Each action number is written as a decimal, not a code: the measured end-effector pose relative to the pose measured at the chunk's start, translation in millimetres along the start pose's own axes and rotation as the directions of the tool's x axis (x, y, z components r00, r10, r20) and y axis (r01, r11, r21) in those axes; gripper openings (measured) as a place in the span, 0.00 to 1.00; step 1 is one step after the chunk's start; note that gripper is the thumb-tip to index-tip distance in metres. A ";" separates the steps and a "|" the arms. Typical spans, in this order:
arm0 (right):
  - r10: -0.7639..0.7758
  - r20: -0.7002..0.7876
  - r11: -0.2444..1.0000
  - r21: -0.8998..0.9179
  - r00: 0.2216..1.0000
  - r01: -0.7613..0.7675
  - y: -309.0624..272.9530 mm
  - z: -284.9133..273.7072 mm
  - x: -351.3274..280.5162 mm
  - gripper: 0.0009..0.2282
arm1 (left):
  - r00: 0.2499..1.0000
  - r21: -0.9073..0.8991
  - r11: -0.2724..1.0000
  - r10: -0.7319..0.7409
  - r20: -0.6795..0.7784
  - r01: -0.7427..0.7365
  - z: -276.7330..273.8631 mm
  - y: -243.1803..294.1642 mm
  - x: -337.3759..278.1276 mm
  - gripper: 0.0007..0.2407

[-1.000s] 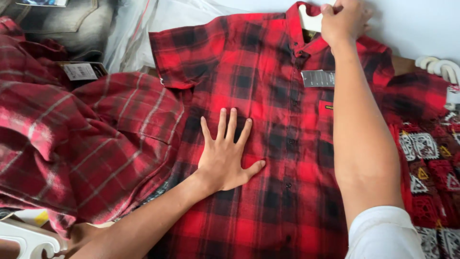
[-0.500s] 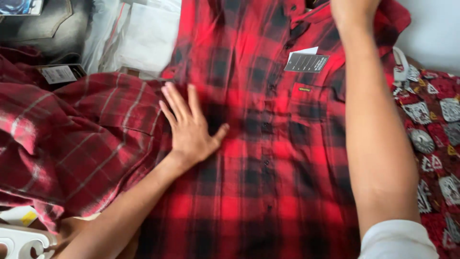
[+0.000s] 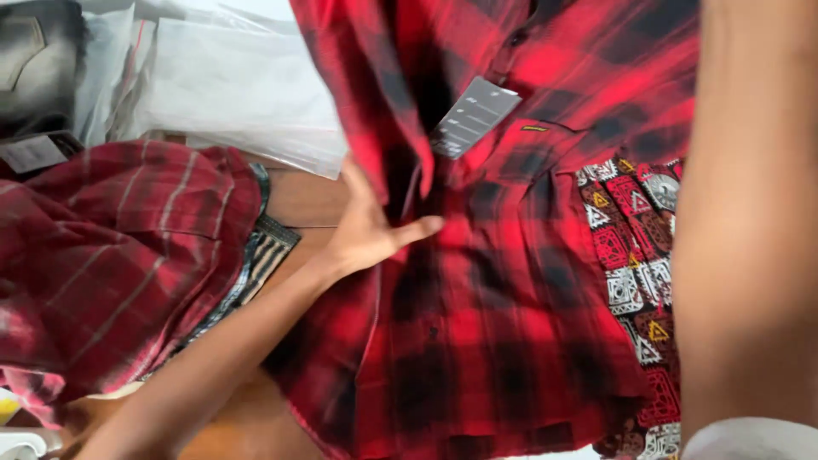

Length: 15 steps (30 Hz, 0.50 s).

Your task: The person places a red and black plaid shirt onto a white hanger and proceeds to button it up from the collar to the bottom. The person smooths the fabric with their hands after buttoning each section.

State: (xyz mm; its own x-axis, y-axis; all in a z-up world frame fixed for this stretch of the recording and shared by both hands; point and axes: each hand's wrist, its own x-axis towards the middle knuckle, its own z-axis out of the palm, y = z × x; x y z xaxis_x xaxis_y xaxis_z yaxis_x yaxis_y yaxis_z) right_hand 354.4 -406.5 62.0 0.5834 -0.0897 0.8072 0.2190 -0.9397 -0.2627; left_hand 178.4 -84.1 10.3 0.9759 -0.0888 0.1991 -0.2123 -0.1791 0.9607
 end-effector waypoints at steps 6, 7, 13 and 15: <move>0.050 -0.030 0.992 -0.115 0.998 -0.053 60.3 -69.3 -56.1 0.04 | 0.944 -0.411 0.904 0.233 0.233 -0.122 96.6 8.8 16.0 0.48; 0.055 -0.038 0.989 -0.137 0.998 -0.060 68.8 -78.0 -61.5 0.04 | 0.891 -0.435 0.900 0.225 0.394 -0.034 114.9 32.8 1.9 0.36; 0.101 -0.034 0.957 -0.271 0.994 -0.107 105.3 -130.3 -112.9 0.03 | 0.422 -0.396 0.901 0.293 0.858 0.180 205.3 77.4 -70.7 0.21; 0.109 -0.033 0.947 -0.300 0.994 -0.114 101.3 -130.8 -76.8 0.02 | 0.422 -0.456 0.848 0.322 0.848 0.271 208.0 128.5 -82.8 0.14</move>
State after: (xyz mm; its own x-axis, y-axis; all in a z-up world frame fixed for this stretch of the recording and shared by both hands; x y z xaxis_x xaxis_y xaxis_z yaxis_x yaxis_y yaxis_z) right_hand 229.5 -538.0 42.5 0.5781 -0.2022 0.7905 -0.0940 -0.9789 -0.1817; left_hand 60.0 -303.5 77.0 0.3015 -0.9256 0.2289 0.1069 0.2714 0.9565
